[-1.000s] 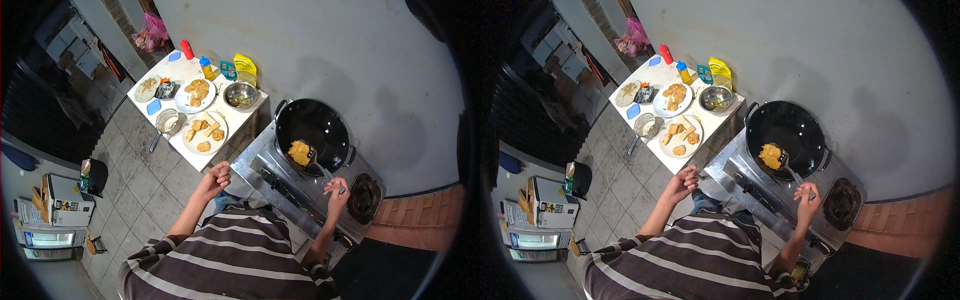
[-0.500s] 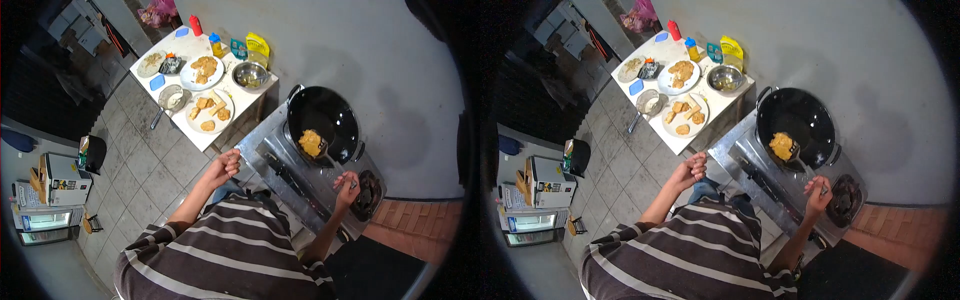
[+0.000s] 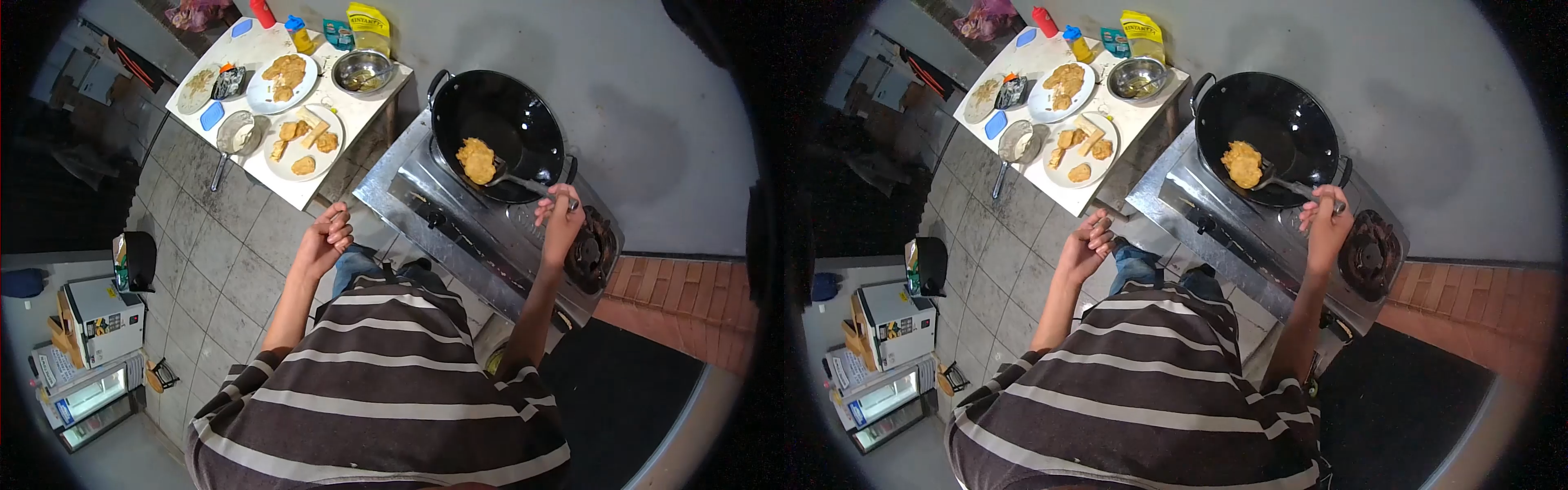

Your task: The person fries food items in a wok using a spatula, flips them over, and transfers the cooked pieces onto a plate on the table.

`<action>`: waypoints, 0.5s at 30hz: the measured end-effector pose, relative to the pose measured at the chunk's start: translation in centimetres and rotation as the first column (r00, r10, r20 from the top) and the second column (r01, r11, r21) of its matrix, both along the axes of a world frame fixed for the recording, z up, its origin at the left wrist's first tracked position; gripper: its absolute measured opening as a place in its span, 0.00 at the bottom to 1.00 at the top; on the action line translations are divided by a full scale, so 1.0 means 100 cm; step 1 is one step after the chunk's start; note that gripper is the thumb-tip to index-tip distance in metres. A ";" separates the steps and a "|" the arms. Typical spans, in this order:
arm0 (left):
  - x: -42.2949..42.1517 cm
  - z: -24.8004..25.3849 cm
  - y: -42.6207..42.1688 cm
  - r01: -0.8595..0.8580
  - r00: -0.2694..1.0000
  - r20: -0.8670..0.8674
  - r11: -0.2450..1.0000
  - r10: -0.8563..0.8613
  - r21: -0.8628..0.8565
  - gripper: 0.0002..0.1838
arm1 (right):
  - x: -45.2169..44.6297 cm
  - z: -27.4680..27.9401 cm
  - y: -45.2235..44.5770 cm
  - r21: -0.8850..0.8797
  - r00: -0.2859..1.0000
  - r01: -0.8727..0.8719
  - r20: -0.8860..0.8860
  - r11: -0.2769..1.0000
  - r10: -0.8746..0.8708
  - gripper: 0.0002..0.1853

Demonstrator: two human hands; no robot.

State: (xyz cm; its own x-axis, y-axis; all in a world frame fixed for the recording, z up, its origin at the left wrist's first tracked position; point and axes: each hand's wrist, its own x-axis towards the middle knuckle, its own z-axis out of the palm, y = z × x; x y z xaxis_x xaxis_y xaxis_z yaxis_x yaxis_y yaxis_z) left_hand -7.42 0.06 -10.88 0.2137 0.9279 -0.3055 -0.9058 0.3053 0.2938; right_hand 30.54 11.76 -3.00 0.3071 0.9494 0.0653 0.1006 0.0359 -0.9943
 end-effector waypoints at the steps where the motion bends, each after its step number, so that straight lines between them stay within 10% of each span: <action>1: 0.000 0.000 -0.002 -0.013 1.000 -0.006 1.000 0.013 -0.012 0.20 | -0.001 0.002 0.001 -0.005 1.000 0.008 0.014 1.000 -0.008 0.11; 15: -0.001 0.005 -0.016 -0.054 0.998 -0.021 0.998 0.054 -0.009 0.20 | 0.009 0.001 0.013 0.018 0.997 0.013 -0.072 1.000 -0.012 0.12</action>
